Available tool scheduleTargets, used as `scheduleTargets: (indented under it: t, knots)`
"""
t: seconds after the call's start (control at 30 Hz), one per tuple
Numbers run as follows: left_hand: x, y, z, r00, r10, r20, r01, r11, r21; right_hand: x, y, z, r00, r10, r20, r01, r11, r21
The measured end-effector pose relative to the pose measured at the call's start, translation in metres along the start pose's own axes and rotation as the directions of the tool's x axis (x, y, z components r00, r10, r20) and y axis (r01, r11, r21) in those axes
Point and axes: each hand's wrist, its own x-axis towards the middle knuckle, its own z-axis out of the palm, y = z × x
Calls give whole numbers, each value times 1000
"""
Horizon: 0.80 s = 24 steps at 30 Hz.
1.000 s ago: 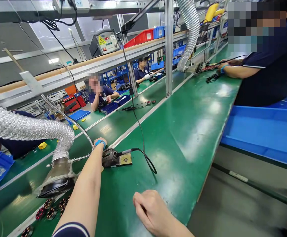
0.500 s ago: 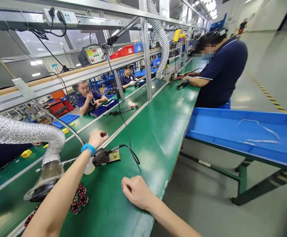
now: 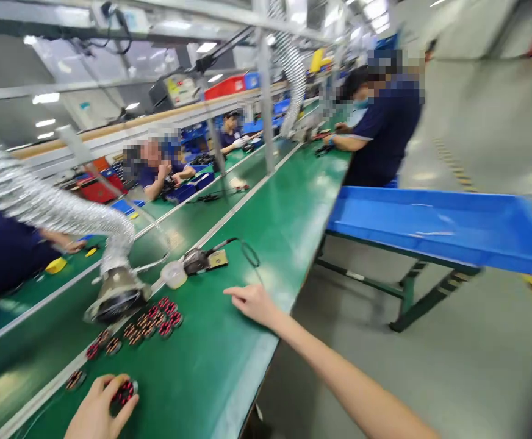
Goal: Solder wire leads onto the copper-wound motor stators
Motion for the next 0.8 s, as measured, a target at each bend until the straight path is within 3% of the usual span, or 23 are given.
scheduleTargets:
  t: [0.1, 0.2, 0.33, 0.47, 0.57, 0.63, 0.73, 0.8]
  knots:
    - [-39, -4, -10, 993, -113, 22, 112, 994, 8, -15, -16, 10, 997, 28, 75, -37, 993, 114]
    - [-51, -4, -14, 978, -207, 30, 206, 978, 29, -23, -46, 36, 982, 28, 188, -64, 979, 192]
    - [-60, -15, -6, 977, -200, -77, 199, 980, -26, -26, -112, 77, 903, -145, 405, 15, 952, 307]
    - [-69, -22, 7, 976, -155, -155, 144, 986, -79, -19, -176, 116, 838, -215, 502, 9, 924, 381]
    - [-71, -24, 12, 977, -115, -177, 88, 984, -154, -14, -207, 142, 835, -169, 523, -100, 889, 447]
    - [-72, -22, 12, 966, -87, -245, 36, 978, -207, -14, -219, 157, 824, -114, 555, -238, 819, 522]
    - [-73, -15, 10, 934, -64, -353, -51, 950, -308, -17, -227, 169, 758, -35, 652, -490, 629, 603]
    - [-73, -9, 9, 931, -52, -361, -100, 915, -390, -20, -228, 169, 689, -42, 724, -617, 491, 615]
